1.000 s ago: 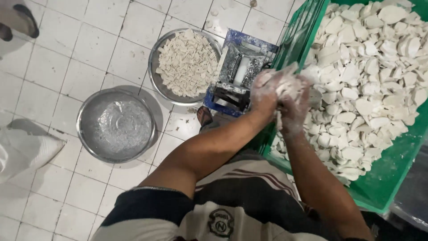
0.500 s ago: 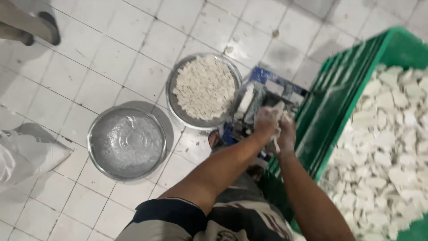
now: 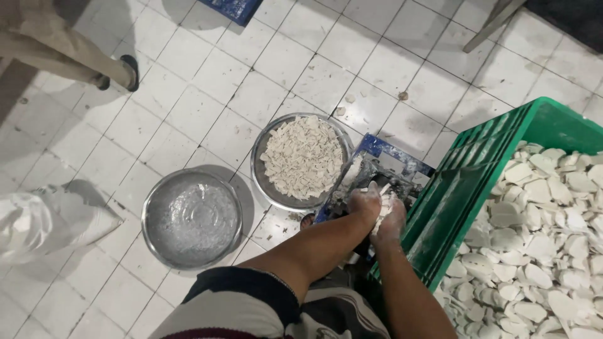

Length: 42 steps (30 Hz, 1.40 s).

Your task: Feeding dried food pieces into a shredding machine for processing

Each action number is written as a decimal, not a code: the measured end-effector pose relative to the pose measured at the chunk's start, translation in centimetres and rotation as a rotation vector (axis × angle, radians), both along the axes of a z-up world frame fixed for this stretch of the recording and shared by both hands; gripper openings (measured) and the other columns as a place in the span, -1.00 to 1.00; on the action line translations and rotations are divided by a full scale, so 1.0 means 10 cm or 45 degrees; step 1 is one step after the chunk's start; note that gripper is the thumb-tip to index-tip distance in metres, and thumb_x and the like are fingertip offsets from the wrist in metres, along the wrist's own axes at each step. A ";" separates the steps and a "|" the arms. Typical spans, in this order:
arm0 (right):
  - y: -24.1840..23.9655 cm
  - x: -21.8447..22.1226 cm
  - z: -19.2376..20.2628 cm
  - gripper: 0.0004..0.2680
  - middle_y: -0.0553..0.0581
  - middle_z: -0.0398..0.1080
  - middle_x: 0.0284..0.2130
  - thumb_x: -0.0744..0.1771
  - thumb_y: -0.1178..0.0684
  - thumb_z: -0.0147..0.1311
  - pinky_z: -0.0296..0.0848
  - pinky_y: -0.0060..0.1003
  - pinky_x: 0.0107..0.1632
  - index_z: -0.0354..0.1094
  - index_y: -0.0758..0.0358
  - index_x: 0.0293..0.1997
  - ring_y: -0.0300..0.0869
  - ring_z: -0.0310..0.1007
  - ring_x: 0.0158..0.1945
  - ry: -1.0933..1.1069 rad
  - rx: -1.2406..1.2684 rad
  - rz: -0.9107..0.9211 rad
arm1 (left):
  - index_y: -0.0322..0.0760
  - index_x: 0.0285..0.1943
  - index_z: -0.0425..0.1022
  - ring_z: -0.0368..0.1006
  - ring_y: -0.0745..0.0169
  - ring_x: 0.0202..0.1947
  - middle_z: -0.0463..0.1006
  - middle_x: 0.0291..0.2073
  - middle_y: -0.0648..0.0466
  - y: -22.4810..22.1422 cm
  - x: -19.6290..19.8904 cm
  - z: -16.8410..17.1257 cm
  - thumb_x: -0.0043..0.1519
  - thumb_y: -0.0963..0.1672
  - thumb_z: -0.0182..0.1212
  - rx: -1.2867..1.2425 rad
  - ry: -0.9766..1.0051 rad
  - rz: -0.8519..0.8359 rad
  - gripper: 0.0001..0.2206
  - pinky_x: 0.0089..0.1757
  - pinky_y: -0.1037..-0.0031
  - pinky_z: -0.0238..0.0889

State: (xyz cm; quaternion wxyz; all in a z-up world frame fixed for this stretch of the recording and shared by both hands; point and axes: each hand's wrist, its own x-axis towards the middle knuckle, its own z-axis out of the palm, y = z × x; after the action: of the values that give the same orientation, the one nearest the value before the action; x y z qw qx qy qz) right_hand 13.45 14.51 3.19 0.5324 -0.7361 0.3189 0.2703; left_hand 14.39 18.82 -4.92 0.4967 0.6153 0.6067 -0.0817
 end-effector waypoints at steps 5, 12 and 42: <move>-0.19 -0.13 -0.52 -0.78 0.19 0.48 -0.08 0.41 0.08 -0.10 0.45 -0.26 -0.04 0.38 0.38 0.08 -0.10 0.46 -0.14 -0.192 1.139 -0.603 | -0.35 -0.23 0.63 0.54 -0.30 -0.26 0.64 -0.28 -0.23 0.05 0.04 0.04 0.29 0.19 -0.04 0.012 0.069 0.077 -0.42 -0.11 0.06 0.41; -0.16 -0.01 -0.55 -0.65 0.06 0.50 0.08 0.31 -0.33 0.05 0.36 -0.25 0.29 0.53 -0.01 0.06 -0.07 0.43 0.22 -0.090 -0.276 0.049 | -0.32 0.02 0.57 0.53 -0.21 -0.05 0.61 -0.06 -0.20 -0.18 -0.03 -0.66 0.13 0.20 0.18 -0.182 -0.031 -0.088 -0.42 0.04 0.18 0.38; -0.48 -0.21 -1.79 -0.79 0.11 0.54 -0.10 0.31 0.27 0.08 0.48 -0.31 0.00 0.51 0.28 0.03 -0.16 0.52 -0.09 -0.405 0.787 -0.790 | -0.45 0.25 0.43 0.52 -0.40 -0.02 0.56 -0.11 -0.37 0.26 -0.56 -0.56 0.38 -0.12 0.03 0.178 -0.402 -1.057 -0.67 -0.04 -0.09 0.40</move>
State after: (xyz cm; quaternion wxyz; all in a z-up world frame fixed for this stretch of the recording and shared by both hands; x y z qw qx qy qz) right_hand 11.39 9.72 -14.74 0.8248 -0.4450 0.3428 0.0644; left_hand 8.80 21.45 -10.57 0.4656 0.8436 0.2293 -0.1380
